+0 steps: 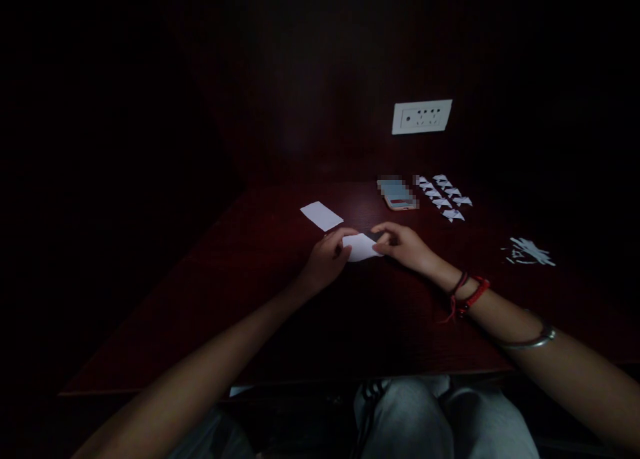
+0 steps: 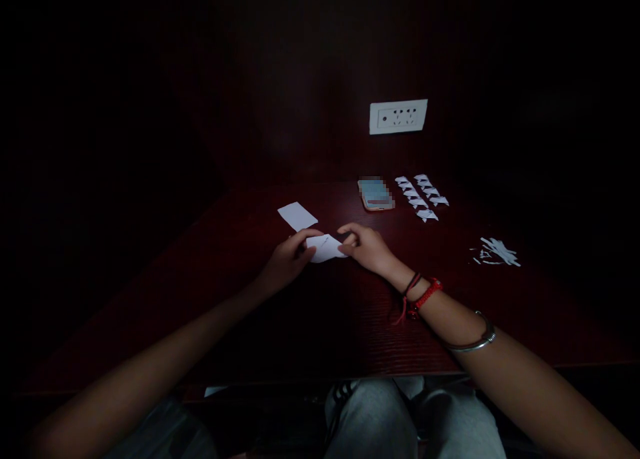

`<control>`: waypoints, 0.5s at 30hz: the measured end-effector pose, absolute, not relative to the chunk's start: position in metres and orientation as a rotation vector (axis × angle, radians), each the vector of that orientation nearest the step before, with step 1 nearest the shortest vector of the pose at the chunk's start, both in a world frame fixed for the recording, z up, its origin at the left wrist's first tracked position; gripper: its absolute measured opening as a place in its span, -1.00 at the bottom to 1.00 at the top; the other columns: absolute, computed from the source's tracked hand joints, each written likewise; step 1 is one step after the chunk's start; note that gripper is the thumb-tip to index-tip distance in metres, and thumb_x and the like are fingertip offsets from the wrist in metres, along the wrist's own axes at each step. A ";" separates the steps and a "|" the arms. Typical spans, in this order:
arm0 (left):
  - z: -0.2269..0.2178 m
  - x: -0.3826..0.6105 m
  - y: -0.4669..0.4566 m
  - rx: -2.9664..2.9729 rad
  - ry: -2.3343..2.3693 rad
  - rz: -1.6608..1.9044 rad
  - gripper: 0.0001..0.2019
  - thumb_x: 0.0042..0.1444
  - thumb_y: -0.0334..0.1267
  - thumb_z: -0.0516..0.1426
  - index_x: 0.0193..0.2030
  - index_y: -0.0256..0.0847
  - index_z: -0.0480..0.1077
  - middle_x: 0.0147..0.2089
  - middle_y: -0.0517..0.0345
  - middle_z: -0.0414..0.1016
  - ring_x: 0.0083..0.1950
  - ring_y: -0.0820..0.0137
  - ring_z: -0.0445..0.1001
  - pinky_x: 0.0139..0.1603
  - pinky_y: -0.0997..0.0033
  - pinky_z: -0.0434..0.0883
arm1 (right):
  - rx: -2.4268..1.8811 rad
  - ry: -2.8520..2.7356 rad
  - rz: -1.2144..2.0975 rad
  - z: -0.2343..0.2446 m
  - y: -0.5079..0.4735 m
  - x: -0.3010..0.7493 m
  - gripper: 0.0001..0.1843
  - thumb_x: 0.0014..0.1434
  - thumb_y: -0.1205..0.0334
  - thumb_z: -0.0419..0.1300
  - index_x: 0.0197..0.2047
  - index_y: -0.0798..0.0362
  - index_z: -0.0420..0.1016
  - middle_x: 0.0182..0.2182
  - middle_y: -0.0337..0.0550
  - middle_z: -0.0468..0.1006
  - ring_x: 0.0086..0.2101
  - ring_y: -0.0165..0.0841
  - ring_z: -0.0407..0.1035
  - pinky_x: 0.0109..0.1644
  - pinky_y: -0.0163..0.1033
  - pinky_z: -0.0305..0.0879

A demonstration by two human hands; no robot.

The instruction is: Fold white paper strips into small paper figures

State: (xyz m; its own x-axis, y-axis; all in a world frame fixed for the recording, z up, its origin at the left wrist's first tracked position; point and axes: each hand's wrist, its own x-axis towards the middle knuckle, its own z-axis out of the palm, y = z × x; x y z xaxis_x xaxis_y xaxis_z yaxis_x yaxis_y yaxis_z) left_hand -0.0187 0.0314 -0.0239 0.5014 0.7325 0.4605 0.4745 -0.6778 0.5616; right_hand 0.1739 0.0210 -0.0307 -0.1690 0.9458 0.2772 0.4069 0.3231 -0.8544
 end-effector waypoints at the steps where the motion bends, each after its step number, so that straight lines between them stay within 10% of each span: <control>1: -0.025 -0.019 0.030 2.465 1.016 0.933 -0.76 0.01 -0.39 -0.02 -0.15 -0.14 0.24 -0.30 0.20 0.33 -0.34 0.44 0.29 -0.33 0.43 0.26 | -1.229 -1.741 0.768 -0.031 0.022 0.175 -0.68 -0.11 0.33 0.17 -0.20 0.09 0.31 -0.57 -0.28 0.42 -0.53 -0.45 0.31 -0.43 -0.32 0.24; 15: -0.025 -0.024 0.025 2.934 0.980 0.520 -0.83 0.05 -0.27 0.01 -0.18 -0.13 0.28 -0.21 0.15 0.29 -0.17 0.35 0.27 -0.18 0.32 0.23 | -1.158 -2.406 0.214 -0.008 0.000 0.179 -0.63 -0.11 0.29 0.22 -0.15 0.06 0.37 -0.27 -0.12 0.40 -0.20 -0.31 0.25 -0.14 -0.17 0.18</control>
State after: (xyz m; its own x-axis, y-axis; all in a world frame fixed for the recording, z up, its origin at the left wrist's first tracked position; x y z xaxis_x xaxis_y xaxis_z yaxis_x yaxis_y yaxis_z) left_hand -0.0239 0.0245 -0.0251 0.7498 0.5851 0.3088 0.5836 -0.8049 0.1080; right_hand 0.1789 0.0000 -0.0078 -0.5410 0.7711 0.3357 0.6999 0.6341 -0.3286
